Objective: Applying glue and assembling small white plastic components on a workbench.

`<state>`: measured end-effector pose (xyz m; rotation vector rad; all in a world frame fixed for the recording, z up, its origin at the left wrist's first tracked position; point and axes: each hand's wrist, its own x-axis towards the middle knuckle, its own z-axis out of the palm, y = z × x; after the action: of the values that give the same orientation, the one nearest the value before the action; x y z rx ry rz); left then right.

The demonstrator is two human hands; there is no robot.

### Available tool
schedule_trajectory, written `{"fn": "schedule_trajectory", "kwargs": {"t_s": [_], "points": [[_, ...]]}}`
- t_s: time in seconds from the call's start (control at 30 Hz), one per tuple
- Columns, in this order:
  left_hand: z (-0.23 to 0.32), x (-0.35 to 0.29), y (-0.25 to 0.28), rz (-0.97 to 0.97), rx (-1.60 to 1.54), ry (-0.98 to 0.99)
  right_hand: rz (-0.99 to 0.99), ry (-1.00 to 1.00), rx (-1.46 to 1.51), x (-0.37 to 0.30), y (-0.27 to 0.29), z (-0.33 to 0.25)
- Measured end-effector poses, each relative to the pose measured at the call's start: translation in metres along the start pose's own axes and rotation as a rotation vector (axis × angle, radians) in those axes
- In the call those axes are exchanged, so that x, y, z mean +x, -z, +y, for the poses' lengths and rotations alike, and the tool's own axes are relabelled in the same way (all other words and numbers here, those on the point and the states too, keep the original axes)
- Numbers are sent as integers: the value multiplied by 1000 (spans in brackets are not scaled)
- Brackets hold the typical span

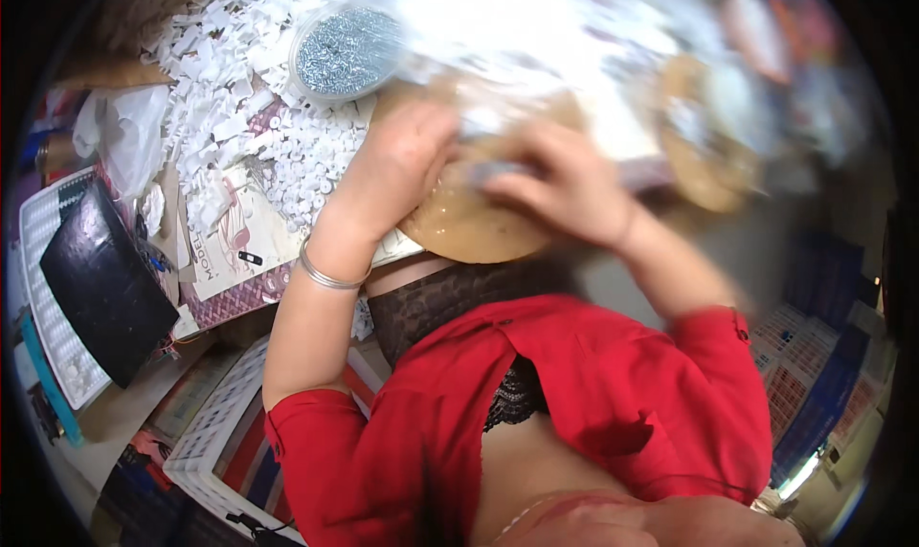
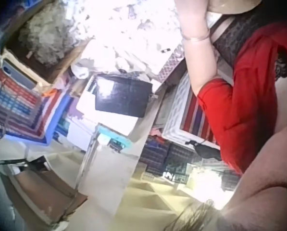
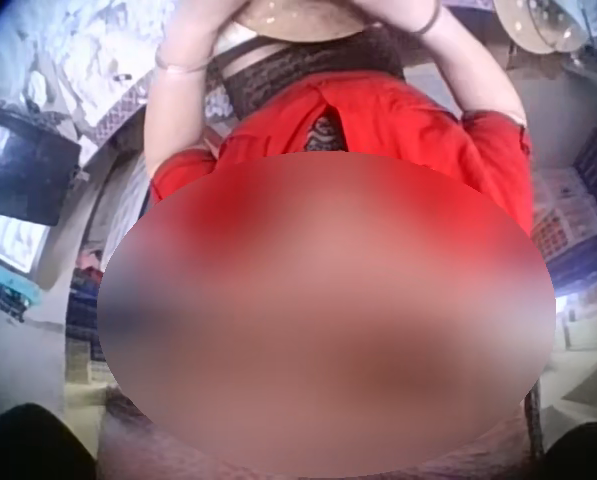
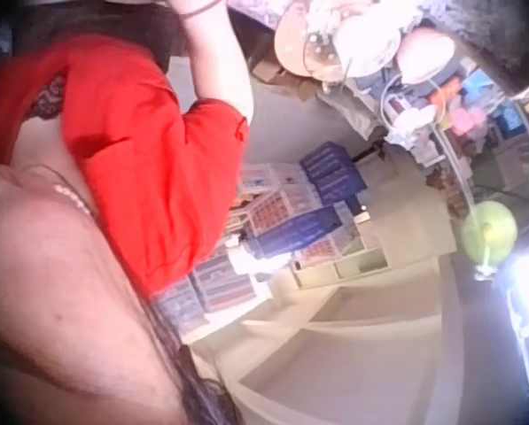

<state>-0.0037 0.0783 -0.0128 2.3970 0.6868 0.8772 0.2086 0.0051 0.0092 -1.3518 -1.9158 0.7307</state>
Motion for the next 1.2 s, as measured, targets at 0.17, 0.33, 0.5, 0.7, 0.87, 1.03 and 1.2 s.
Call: {"fn": "schedule_trajectory", "kwargs": {"t_s": [0.17,0.33,0.5,0.7,0.87,1.03,1.2], "points": [[-2,-2,1,-34,39,-47,150,206,-298,-15,-23,14],[1,-2,-3,56,77,-72,187,270,-318,-16,-17,15],[8,-4,-5,27,209,0,104,315,-347,-18,-11,9],[18,-2,-5,136,94,38,192,235,-163,-4,-2,16],[10,7,-3,114,121,-172,-105,131,-66,44,9,16],[9,-3,-14,145,7,85,-220,205,-134,49,-8,31],[8,-4,-14,144,-31,226,23,85,-60,49,2,43]]}}
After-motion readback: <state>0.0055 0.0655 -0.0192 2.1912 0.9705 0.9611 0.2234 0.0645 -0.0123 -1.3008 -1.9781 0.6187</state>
